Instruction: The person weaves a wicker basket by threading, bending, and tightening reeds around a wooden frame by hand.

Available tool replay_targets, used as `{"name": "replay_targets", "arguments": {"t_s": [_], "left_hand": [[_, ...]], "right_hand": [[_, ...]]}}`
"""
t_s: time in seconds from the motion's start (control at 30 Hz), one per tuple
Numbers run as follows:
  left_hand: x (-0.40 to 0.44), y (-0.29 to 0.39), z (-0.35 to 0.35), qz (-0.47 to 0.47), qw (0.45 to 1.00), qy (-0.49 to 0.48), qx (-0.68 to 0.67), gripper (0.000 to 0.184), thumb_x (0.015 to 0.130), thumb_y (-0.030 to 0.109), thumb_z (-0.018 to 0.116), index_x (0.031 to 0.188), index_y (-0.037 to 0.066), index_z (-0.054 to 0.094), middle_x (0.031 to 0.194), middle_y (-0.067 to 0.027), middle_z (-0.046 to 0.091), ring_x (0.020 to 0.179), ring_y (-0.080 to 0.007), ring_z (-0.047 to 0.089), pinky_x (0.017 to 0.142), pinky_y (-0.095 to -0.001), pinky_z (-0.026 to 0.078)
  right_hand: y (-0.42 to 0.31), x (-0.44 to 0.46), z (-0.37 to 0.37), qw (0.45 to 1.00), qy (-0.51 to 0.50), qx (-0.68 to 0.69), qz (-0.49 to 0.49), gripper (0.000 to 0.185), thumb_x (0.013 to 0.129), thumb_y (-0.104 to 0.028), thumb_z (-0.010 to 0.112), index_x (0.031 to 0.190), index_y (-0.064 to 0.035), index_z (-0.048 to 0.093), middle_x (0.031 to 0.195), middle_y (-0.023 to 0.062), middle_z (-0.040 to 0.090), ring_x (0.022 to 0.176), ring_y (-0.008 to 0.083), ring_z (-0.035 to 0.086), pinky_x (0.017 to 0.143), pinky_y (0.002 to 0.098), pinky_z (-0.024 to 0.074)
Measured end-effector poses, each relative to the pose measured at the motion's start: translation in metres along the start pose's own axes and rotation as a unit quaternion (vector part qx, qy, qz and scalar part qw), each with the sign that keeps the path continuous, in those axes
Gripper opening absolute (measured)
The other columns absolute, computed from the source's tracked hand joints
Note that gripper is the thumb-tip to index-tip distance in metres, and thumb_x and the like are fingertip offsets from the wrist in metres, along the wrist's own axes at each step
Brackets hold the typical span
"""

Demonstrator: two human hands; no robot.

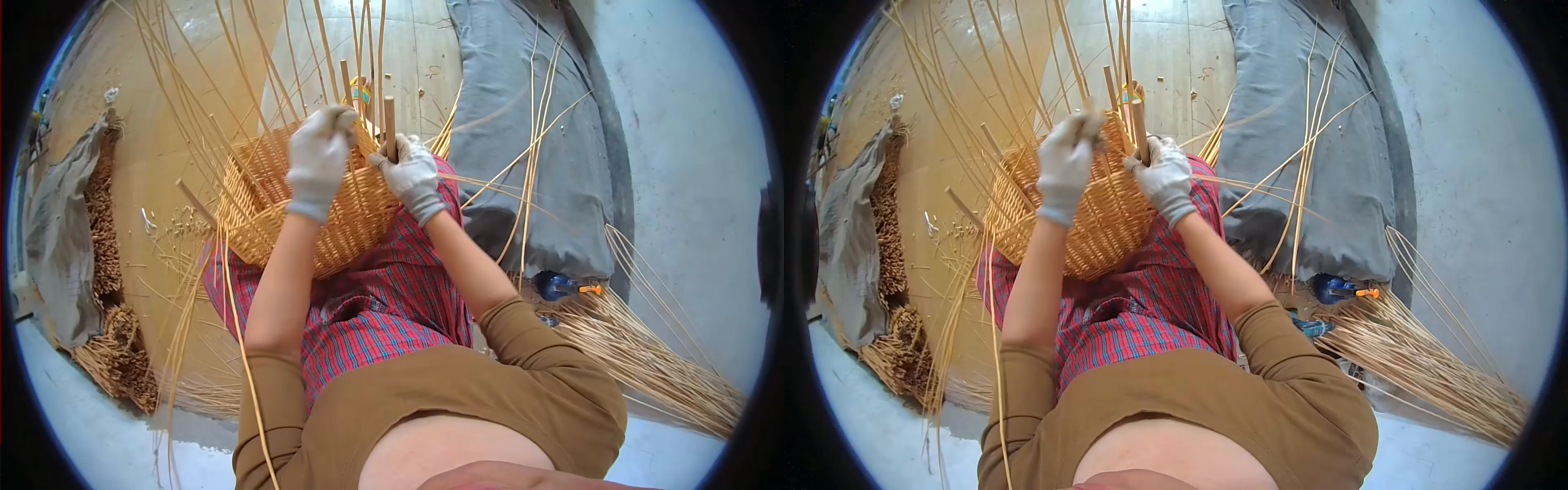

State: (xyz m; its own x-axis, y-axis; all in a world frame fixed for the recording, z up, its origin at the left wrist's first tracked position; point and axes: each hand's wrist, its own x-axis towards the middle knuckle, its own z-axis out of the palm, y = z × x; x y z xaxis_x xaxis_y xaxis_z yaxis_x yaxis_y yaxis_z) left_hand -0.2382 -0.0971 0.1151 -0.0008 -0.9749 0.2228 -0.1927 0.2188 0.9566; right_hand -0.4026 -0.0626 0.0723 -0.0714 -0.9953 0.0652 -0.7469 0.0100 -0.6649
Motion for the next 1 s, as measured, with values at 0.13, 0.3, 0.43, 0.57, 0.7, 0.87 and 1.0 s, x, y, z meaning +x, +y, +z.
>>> {"name": "replay_targets", "arguments": {"t_s": [0.13,0.3,0.43,0.57,0.7,0.87,1.0], "left_hand": [[0.032,-0.022,0.066,0.170,0.958,-0.125,0.193,0.028,0.097,0.014,0.060,0.124,0.003,0.063,0.118,-0.0160,0.067,0.105,-0.0214,0.068,0.087,-0.0322,0.055],[-0.048,0.011,0.043,0.109,0.988,-0.107,0.025,0.046,0.091,0.005,0.065,0.136,0.003,0.055,0.135,-0.0218,0.058,0.117,-0.0312,0.063,0.097,-0.0368,0.052],[-0.152,-0.065,-0.044,-0.044,0.992,-0.037,-0.117,0.022,0.095,0.006,0.065,0.117,0.003,0.066,0.098,-0.0091,0.071,0.087,-0.0216,0.071,0.076,-0.0320,0.058],[-0.204,-0.134,-0.148,-0.079,0.910,0.350,-0.208,0.022,0.095,0.008,0.067,0.115,0.002,0.063,0.092,-0.0104,0.069,0.070,-0.0168,0.068,0.061,-0.0315,0.061],[-0.181,-0.101,-0.177,-0.056,0.928,0.359,-0.080,0.019,0.090,0.012,0.073,0.104,-0.001,0.069,0.086,-0.0043,0.072,0.068,-0.0152,0.067,0.061,-0.0254,0.053],[-0.210,-0.097,-0.193,-0.115,0.955,0.265,-0.071,0.029,0.087,0.011,0.077,0.113,0.000,0.069,0.100,-0.0096,0.073,0.089,-0.0181,0.071,0.076,-0.0293,0.058],[-0.207,-0.090,-0.232,-0.198,0.913,0.121,-0.336,0.029,0.086,0.002,0.076,0.114,0.000,0.068,0.108,-0.0097,0.071,0.099,-0.0192,0.068,0.087,-0.0341,0.058]], "right_hand": [[0.020,-0.022,0.034,0.982,0.176,-0.066,-0.012,0.035,0.086,-0.034,0.070,0.110,-0.0101,0.065,0.092,0.0194,0.064,0.090,0.0398,0.064,0.074,0.0493,0.0522],[0.023,-0.005,0.030,0.951,0.201,0.196,-0.131,0.038,0.088,-0.036,0.065,0.118,-0.0127,0.066,0.102,0.0176,0.070,0.096,0.0364,0.068,0.079,0.0468,0.0543],[0.004,-0.005,0.008,0.994,0.036,-0.033,0.096,0.038,0.085,-0.040,0.069,0.105,-0.0073,0.067,0.096,0.0159,0.071,0.093,0.0358,0.068,0.081,0.0464,0.0534],[-0.010,-0.021,0.029,0.959,0.277,-0.056,0.004,0.032,0.086,-0.028,0.075,0.109,-0.0062,0.068,0.090,0.0139,0.068,0.087,0.0301,0.067,0.080,0.0405,0.0537],[-0.077,-0.077,0.063,0.947,0.226,0.193,-0.119,0.027,0.088,-0.004,0.073,0.114,-0.0055,0.068,0.097,0.0097,0.066,0.094,0.0202,0.064,0.085,0.0341,0.0521],[-0.160,-0.138,0.108,0.883,-0.257,0.158,-0.359,0.038,0.084,-0.016,0.073,0.121,-0.0146,0.066,0.096,0.0093,0.068,0.091,0.0319,0.065,0.082,0.0419,0.0533],[-0.200,-0.147,0.127,0.867,-0.182,0.055,-0.460,0.032,0.080,-0.030,0.076,0.108,-0.0164,0.068,0.078,0.0046,0.063,0.078,0.0276,0.062,0.075,0.0403,0.0508]]}}
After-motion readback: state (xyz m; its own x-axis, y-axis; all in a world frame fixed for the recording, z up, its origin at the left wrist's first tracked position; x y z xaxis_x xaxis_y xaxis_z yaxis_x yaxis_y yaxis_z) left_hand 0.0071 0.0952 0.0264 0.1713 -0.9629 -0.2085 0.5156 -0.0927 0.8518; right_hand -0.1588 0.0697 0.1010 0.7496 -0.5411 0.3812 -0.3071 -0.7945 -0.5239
